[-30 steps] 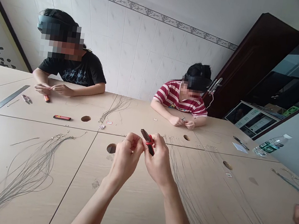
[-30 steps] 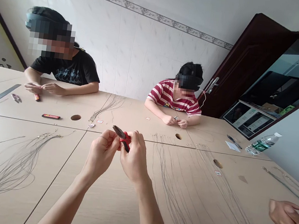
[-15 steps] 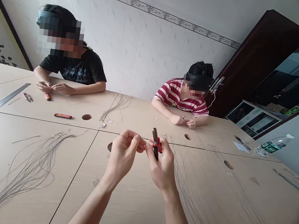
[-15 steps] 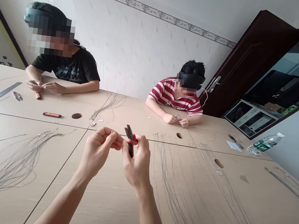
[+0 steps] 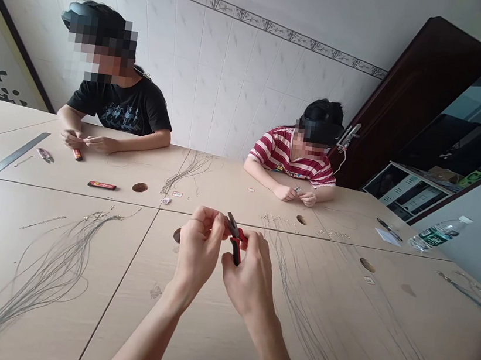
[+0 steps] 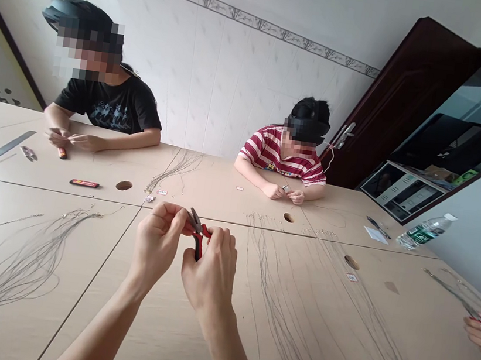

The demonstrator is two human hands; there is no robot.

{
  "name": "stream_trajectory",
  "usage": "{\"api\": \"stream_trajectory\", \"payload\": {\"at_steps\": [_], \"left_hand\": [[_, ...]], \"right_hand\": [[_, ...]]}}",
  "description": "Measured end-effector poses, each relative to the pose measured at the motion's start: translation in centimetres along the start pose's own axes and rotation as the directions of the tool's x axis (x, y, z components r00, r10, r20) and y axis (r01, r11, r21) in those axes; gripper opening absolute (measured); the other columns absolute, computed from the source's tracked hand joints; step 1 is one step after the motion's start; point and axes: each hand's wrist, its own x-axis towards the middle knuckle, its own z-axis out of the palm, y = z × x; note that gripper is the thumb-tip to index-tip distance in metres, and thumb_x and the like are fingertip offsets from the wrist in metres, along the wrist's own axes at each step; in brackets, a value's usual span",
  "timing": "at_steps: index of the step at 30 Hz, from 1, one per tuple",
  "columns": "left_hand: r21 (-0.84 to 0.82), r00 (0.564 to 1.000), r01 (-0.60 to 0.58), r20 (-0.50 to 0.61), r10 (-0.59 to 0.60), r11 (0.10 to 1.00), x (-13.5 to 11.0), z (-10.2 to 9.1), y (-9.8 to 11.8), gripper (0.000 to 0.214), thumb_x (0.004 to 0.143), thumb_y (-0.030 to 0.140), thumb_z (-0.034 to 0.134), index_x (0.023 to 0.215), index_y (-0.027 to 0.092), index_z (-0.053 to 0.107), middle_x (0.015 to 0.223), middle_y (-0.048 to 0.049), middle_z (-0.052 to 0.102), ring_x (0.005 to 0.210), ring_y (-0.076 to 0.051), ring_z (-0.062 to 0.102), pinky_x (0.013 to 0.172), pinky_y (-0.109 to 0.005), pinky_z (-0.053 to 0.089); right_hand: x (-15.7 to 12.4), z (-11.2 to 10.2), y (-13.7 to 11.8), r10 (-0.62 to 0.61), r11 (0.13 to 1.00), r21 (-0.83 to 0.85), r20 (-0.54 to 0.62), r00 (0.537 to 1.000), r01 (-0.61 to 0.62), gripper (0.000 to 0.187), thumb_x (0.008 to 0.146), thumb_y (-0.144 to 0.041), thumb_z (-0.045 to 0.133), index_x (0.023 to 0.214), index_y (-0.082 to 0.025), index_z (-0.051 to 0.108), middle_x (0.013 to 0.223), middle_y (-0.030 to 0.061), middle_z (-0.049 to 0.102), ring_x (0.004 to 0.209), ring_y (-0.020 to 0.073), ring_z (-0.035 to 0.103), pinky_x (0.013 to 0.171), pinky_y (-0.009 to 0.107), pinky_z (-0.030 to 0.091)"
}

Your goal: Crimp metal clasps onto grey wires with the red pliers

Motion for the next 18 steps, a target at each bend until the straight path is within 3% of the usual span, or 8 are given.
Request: {"api": "stream_trajectory", "payload": {"at_steps": [18], "left_hand": [[0.02, 0.998, -0.055, -0.006, 0.055, 0.998, -0.4, 0.57, -0.21, 0.019, 0.092, 0.032, 0.054, 0.078, 0.019, 0.054, 0.066, 0.0008, 0.067, 0.057, -0.012, 0.065, 0.051, -0.021, 0.05]], "right_hand": [[0.69, 0.5, -0.89, 0.008, 0.994, -0.108, -0.074, 0.997, -0.016, 0.009, 0.074, -0.017, 0.049, 0.081, -0.022, 0.046, 0.08, 0.0039, 0.058, 0.078, 0.0241, 0.057, 0.064, 0.033, 0.042]]}}
